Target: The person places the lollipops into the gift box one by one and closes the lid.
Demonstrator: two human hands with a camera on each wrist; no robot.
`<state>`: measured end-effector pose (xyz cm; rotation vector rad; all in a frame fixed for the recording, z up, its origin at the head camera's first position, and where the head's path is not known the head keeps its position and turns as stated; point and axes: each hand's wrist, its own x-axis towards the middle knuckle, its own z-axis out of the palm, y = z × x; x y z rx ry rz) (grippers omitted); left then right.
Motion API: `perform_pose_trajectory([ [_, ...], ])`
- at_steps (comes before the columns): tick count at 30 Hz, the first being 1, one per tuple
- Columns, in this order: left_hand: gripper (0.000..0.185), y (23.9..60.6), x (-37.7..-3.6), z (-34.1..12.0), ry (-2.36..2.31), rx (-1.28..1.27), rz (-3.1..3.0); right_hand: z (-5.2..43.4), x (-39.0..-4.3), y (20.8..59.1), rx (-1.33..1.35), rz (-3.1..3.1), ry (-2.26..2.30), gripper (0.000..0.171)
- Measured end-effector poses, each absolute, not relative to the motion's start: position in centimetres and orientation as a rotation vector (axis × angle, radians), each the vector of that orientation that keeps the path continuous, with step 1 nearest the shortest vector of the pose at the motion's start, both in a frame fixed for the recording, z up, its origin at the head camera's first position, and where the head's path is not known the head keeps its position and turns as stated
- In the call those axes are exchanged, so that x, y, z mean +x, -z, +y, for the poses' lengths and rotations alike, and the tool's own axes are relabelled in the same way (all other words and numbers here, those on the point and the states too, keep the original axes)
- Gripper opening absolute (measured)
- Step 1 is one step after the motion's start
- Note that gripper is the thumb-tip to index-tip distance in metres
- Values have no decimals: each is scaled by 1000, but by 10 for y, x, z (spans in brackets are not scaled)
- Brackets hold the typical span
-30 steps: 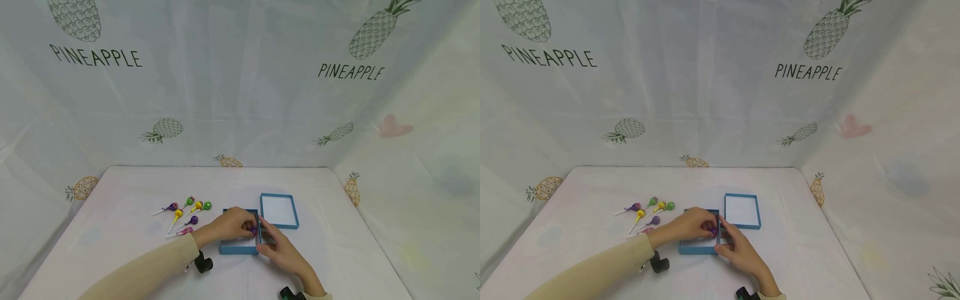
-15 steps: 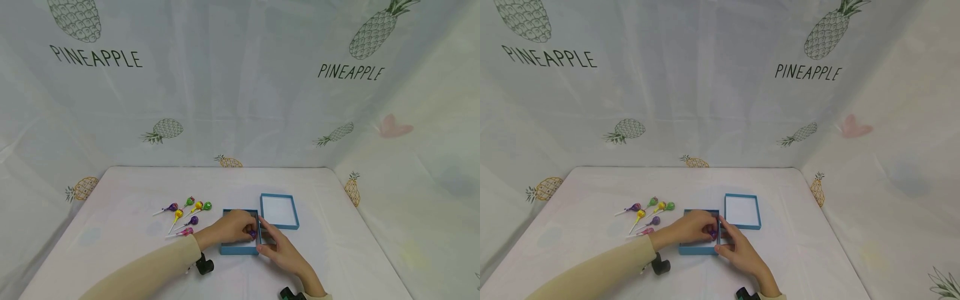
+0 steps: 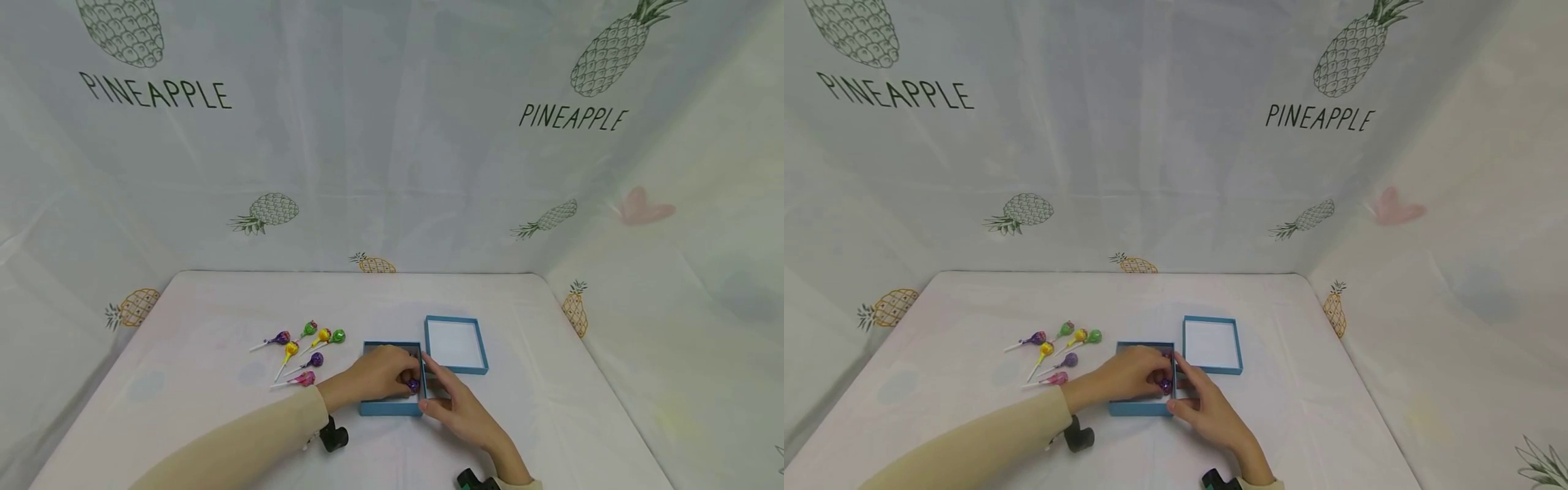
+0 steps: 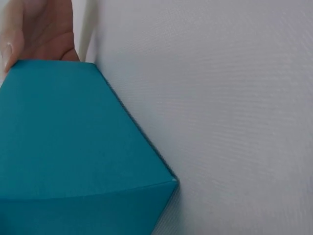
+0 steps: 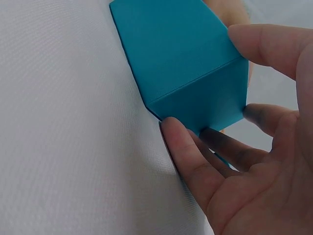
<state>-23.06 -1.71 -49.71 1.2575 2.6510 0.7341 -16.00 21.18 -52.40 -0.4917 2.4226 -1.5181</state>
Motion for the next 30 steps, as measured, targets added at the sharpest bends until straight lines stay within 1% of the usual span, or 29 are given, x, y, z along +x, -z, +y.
perform_pose_trajectory([
  [17, 12, 490, -233, -24, -767, 1283, 2654, 211, -161, 525, -515, 2415, 1537, 79],
  [21, 11, 477, -235, -32, -789, 1245, 2685, 211, -161, 525, -512, 2420, 1539, 79],
  [26, 22, 457, -240, -49, -807, 1192, 2734, 209, -161, 524, -468, 2456, 1507, 80],
  [30, 23, 444, -246, -67, -853, 1203, 2785, 208, -160, 524, -449, 2461, 1502, 79],
])
